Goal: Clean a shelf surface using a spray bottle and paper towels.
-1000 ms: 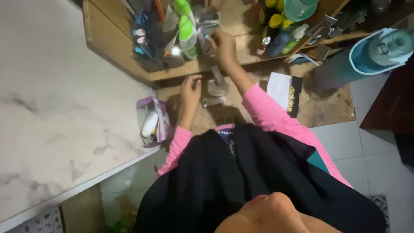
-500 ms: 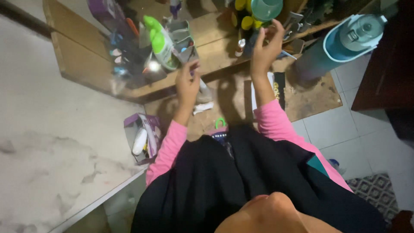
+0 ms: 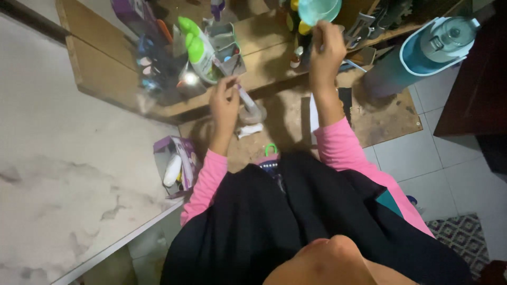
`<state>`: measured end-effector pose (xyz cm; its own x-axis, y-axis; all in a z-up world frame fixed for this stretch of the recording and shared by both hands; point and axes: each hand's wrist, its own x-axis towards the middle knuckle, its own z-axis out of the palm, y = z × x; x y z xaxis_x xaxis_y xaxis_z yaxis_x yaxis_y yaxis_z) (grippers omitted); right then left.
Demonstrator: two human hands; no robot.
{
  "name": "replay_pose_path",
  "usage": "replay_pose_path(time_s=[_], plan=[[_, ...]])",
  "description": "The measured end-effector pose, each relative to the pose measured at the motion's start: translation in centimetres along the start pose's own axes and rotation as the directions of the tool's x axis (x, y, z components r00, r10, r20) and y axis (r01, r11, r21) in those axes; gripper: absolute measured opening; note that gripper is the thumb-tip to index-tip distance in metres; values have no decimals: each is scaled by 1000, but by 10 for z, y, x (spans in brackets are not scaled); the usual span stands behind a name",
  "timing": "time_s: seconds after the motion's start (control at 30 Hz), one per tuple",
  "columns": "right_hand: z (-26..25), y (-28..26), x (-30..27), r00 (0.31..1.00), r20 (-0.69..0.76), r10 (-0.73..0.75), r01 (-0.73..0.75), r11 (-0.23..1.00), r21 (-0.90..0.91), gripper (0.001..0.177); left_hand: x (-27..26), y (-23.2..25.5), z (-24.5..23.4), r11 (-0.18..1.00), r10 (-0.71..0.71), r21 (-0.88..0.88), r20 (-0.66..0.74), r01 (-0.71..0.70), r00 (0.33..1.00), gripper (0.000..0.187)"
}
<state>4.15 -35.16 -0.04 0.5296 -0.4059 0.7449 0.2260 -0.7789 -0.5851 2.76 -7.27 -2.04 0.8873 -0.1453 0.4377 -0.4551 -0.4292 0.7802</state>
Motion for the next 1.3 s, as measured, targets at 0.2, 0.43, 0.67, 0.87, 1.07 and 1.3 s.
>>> replay_pose_path(time_s=[0.2,0.43,0.67,0.87,1.07,1.3], plan=[[12,-42,-39,956,236,172,-211,965,152,17,0,3,-4,999,-44,9,-4,45,999,22],[52,-23,-93,933,333,135,-211,956,203,14,-12,4,-5,898,-376,-225,52,377,925,20],[97,9,-129,926,365,93,-152,979,135,12,-30,-38,-6,981,-181,-78,-6,180,983,17],[101,1,-134,919,379,106,-161,980,115,12,-31,-40,-5,973,-209,-103,-2,208,978,17],[98,13,-135,881,390,266,-336,934,122,27,-37,-46,-1,979,-183,-84,28,185,983,19],[66,18,-175,826,460,325,-392,919,53,21,-98,-206,70,960,-279,92,269,264,922,75]])
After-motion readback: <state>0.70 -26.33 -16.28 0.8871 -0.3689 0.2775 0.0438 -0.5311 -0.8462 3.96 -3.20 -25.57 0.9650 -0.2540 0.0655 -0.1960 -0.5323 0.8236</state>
